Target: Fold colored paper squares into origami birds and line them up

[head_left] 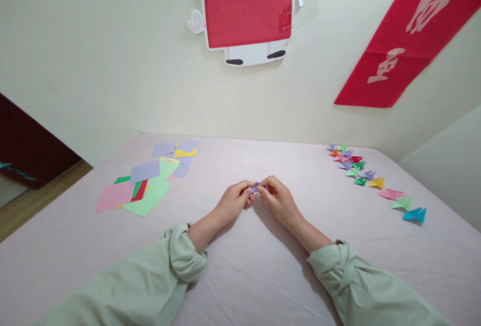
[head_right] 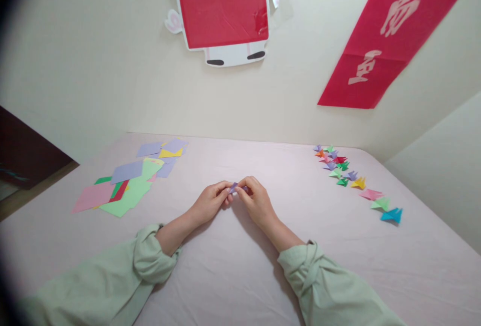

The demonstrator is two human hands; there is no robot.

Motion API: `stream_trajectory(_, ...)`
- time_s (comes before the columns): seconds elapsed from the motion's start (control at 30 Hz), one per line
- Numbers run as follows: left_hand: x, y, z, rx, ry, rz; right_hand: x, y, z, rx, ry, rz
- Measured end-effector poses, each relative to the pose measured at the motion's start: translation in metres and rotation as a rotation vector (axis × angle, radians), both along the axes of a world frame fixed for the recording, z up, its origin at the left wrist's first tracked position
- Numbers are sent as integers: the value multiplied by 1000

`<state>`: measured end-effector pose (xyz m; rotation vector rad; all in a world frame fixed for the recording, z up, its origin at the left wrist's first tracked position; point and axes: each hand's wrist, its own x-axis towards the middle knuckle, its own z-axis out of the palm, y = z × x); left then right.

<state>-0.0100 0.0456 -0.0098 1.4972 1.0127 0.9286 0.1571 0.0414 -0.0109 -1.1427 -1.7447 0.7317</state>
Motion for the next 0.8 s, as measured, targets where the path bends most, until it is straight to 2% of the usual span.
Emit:
stream_trajectory(0.17, 1, 0, -1, 3, 51, -41, -2, -2, 7, 78, -31, 13)
stream_trajectory(0.5, 2, -2, 5, 86, 79, -10, -2, -3, 9, 53, -5, -48)
stream_trajectory(0.67, 3, -4, 6, 14, 26, 3, -3, -4, 9, 32, 18, -37)
stream_trajectory(0.8, 3, -3, 3, 21, 20, 8, -3, -4, 8, -2, 36, -62)
